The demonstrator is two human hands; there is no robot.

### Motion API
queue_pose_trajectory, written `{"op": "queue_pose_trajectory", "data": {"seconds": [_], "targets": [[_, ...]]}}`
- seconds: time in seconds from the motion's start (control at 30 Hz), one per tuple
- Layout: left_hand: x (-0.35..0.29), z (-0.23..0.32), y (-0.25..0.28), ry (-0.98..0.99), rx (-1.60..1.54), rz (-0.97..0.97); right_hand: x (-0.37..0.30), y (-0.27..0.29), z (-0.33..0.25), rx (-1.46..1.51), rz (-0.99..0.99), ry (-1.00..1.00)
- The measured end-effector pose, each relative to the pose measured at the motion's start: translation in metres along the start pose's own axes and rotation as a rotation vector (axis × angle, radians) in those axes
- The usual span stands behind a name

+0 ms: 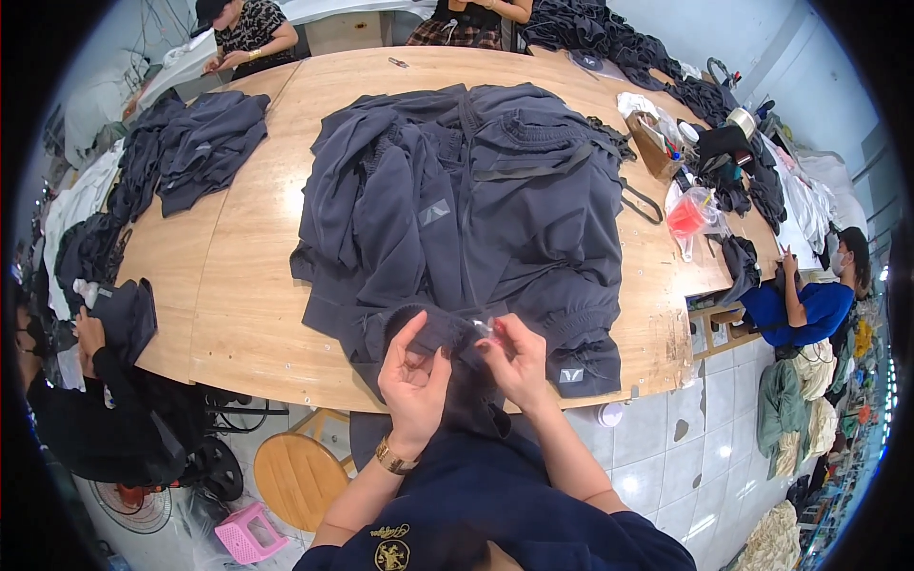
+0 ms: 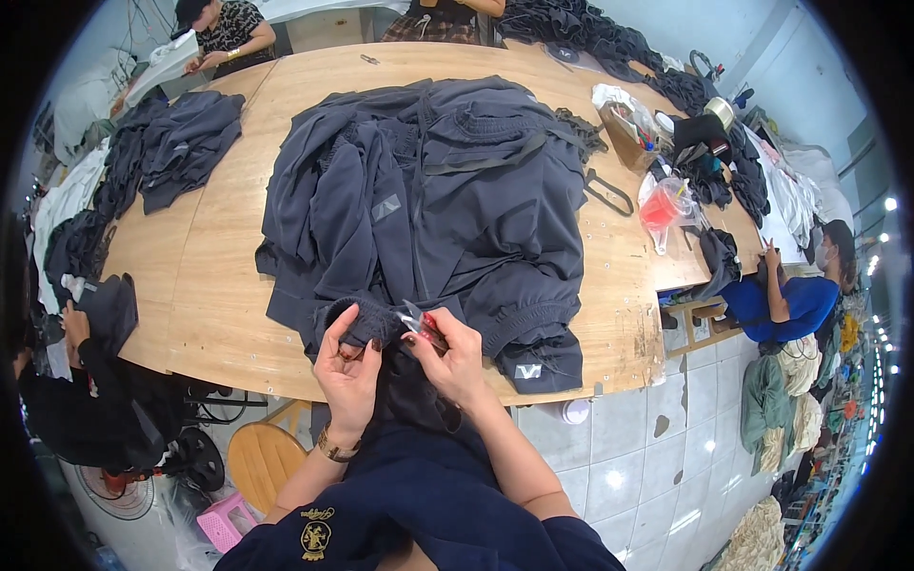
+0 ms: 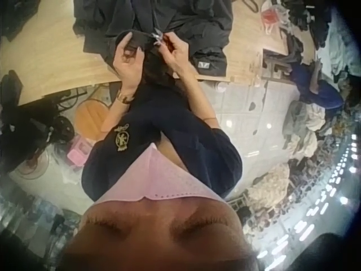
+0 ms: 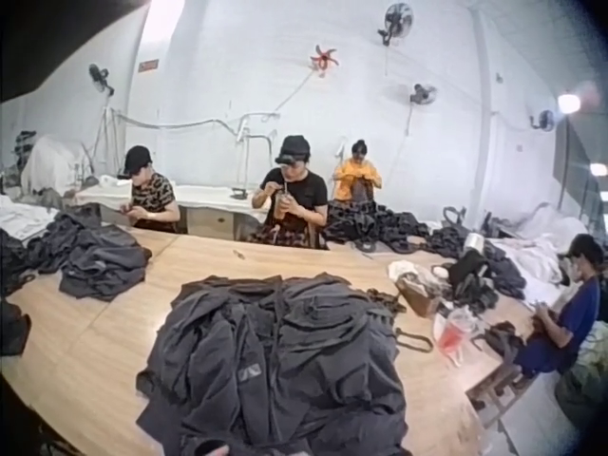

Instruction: Trimming excess threads and inspecting dark-colored garments at a production table.

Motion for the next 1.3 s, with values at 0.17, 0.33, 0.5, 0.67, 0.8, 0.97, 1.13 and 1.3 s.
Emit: {"op": "queue_pose_trajectory", "data": {"seconds": [0.17,0.33,0.5,0.67,0.8,0.97,1.13,1.3], "targets": [[-0.0006,0.0015,-0.0019,-0.016,-0.032,0.001,-0.0001,-0.0044,-0.0044,-0.428,-0.044,0.152],[-0.0022,-0.0012,-0.0001,-0.069,0.000,0.020,0.0006,-0.0084,-0.0061,-0.531,-0.029,0.256],[-0.0043,-0.0027,-0.0012,-0.082,0.004,-0.005,0.0013,-0.0082,-0.0086,-0.547,-0.020,0.262],[-0.0051,-0.0042,0.0014,-0.083,0.032,0.021,0.0003,-0.0055,-0.0060,-0.567,-0.020,0.263],[-0.0045,-0.0034,0.0013,-0.082,0.012,0.027,-0.0020,-0.0038,-0.0020,-0.558,-0.027,0.289],[-0.0041,-0.0047,0.0016,-0.090,0.009,0.021,-0.0027,-0.0046,-0.0043,-0.588,-0.077,0.278],[-0.0050,-0.0058,0.0012,-0.087,0.011,0.013,-0.0014,-0.0056,-0.0072,-0.595,-0.093,0.279],[-0.0061,-0.0076,0.0012,-0.106,0.050,-0.001,-0.0005,-0.0064,-0.0085,-0.604,-0.076,0.286]]}}
Point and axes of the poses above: each hand's wrist, its own x-axis towards the middle knuckle, its own y-axis out of the back of the hand, z = x × y, the point moved 4 cm from there along x, towards the middle knuckle, and after that the axes turned 1 degree about -z, right-handed, at the moved point
